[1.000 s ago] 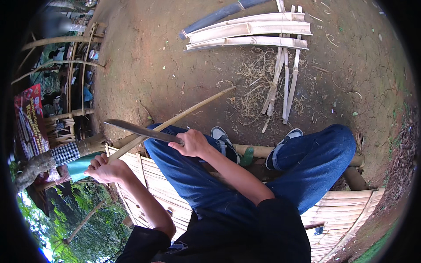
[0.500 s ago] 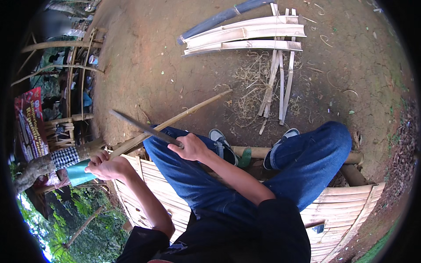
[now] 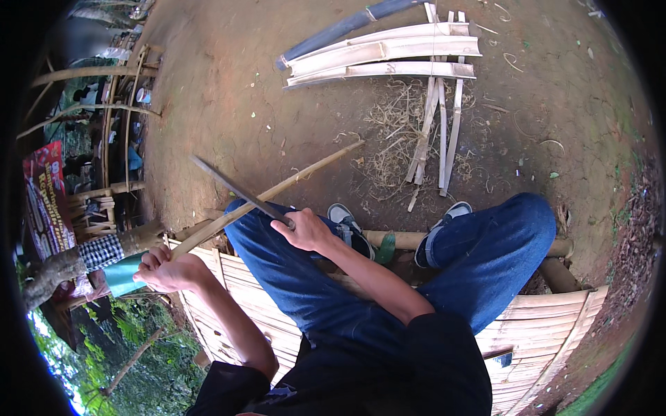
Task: The person whittles a strip of bamboo using a large knife, repeatedly shaving layers off the wood while sitting on a bamboo bench.
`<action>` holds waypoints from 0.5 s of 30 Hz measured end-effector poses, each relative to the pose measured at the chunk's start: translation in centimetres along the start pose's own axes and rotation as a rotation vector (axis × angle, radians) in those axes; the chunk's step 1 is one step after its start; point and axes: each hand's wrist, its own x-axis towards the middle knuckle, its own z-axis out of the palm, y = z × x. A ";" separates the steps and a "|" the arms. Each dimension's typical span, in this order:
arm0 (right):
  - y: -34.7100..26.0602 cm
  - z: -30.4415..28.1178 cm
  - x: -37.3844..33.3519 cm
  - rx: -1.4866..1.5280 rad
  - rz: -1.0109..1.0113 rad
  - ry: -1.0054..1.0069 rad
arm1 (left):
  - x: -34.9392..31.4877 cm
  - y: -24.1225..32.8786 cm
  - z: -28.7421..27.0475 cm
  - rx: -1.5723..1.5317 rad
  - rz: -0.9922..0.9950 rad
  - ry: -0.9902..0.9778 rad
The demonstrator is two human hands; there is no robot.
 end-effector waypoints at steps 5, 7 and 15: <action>7.1 -0.5 0.1 -0.134 -0.155 0.154 | -1.0 1.1 1.1 -0.017 -0.001 -0.019; 9.9 -1.5 -0.2 -0.033 0.378 0.115 | -0.8 0.8 1.2 -0.019 0.007 -0.034; 0.1 0.3 0.0 0.050 0.031 0.046 | -0.4 0.2 1.0 0.002 -0.001 0.010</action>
